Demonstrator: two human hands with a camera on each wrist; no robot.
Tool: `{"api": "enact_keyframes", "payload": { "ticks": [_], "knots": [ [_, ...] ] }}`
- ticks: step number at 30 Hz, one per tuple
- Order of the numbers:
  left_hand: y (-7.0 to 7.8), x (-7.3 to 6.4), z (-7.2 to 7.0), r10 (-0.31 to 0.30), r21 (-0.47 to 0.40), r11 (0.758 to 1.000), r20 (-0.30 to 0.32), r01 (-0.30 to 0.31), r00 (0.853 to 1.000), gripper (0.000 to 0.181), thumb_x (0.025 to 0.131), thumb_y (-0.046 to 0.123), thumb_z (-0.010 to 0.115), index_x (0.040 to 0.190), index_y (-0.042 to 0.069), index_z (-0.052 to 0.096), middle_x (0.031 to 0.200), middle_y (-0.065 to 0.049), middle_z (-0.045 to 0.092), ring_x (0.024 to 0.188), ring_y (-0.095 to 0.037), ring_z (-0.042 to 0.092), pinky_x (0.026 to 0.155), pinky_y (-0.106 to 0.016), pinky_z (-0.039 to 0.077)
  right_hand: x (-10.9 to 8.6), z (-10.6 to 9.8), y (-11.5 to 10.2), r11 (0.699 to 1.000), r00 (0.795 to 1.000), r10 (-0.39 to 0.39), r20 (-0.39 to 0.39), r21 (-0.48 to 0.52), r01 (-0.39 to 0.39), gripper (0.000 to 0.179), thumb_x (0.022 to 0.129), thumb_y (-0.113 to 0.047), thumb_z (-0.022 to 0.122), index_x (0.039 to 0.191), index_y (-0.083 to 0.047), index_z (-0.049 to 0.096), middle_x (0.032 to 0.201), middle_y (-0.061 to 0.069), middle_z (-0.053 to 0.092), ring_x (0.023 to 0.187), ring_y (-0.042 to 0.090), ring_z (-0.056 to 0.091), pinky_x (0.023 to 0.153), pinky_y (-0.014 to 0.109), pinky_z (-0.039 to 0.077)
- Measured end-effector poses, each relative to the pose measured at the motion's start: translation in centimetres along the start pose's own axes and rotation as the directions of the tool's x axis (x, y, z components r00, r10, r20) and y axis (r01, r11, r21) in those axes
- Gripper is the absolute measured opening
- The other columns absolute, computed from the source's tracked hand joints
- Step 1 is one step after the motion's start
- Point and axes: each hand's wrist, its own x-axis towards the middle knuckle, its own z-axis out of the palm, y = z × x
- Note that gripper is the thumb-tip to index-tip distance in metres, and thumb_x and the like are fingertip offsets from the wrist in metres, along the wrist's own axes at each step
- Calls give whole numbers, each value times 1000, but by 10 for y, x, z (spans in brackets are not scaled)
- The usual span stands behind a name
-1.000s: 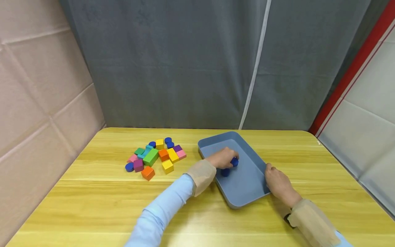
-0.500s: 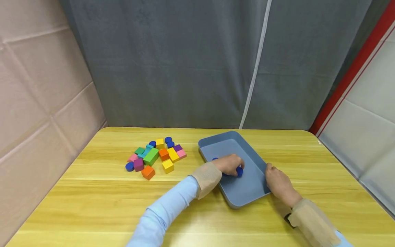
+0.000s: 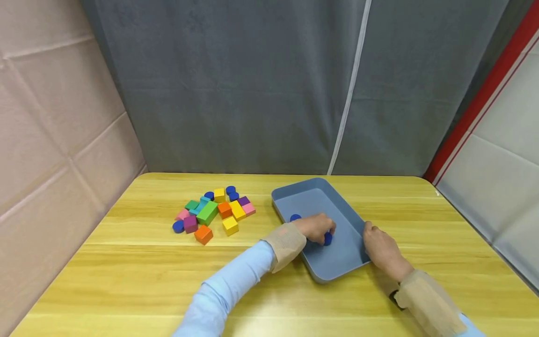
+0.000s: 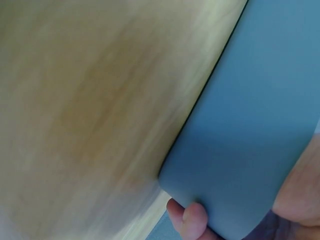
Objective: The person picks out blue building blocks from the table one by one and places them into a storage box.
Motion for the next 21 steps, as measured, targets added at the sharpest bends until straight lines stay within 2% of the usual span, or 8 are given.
{"api": "enact_keyframes", "payload": {
  "ticks": [5, 13, 17, 21],
  "knots": [
    [1, -1, 0, -16, -18, 1000, 6, 17, 1000, 34, 76, 5, 68, 109, 10, 60, 104, -2, 60, 77, -9, 52, 57, -14, 42, 0, 0, 1, 1000, 1000, 0, 2, 10, 0, 28, 67, 11, 63, 84, 16, 41, 61, 20, 48, 49, 30, 53, 39, 36, 43],
    [0, -4, -3, 9, -12, 1000, 1, -9, 1000, 36, 78, 11, 67, 113, 9, 58, 102, -4, 61, 77, -8, 52, 59, -14, 41, 0, -1, 1, 1000, 1000, -4, 2, 16, 4, 28, 67, 12, 62, 84, 16, 41, 61, 20, 47, 50, 30, 53, 39, 36, 44],
    [-1, -6, -7, 29, -19, 999, -20, -29, 999, 36, 79, 14, 67, 113, 8, 58, 99, -4, 61, 82, -9, 54, 64, -14, 42, 0, -1, 1, 1000, 1000, -8, 4, 10, 8, 29, 66, 11, 63, 84, 16, 41, 61, 19, 48, 50, 29, 53, 40, 35, 44],
    [-4, -9, -9, 22, -49, 999, -52, -25, 998, 34, 80, 16, 66, 113, 9, 58, 105, -6, 60, 94, -13, 55, 74, -16, 42, 0, -1, 1, 1000, 1000, -3, 12, 10, 3, 29, 66, 11, 63, 84, 17, 41, 62, 19, 48, 50, 29, 54, 40, 36, 44]
  ]
}}
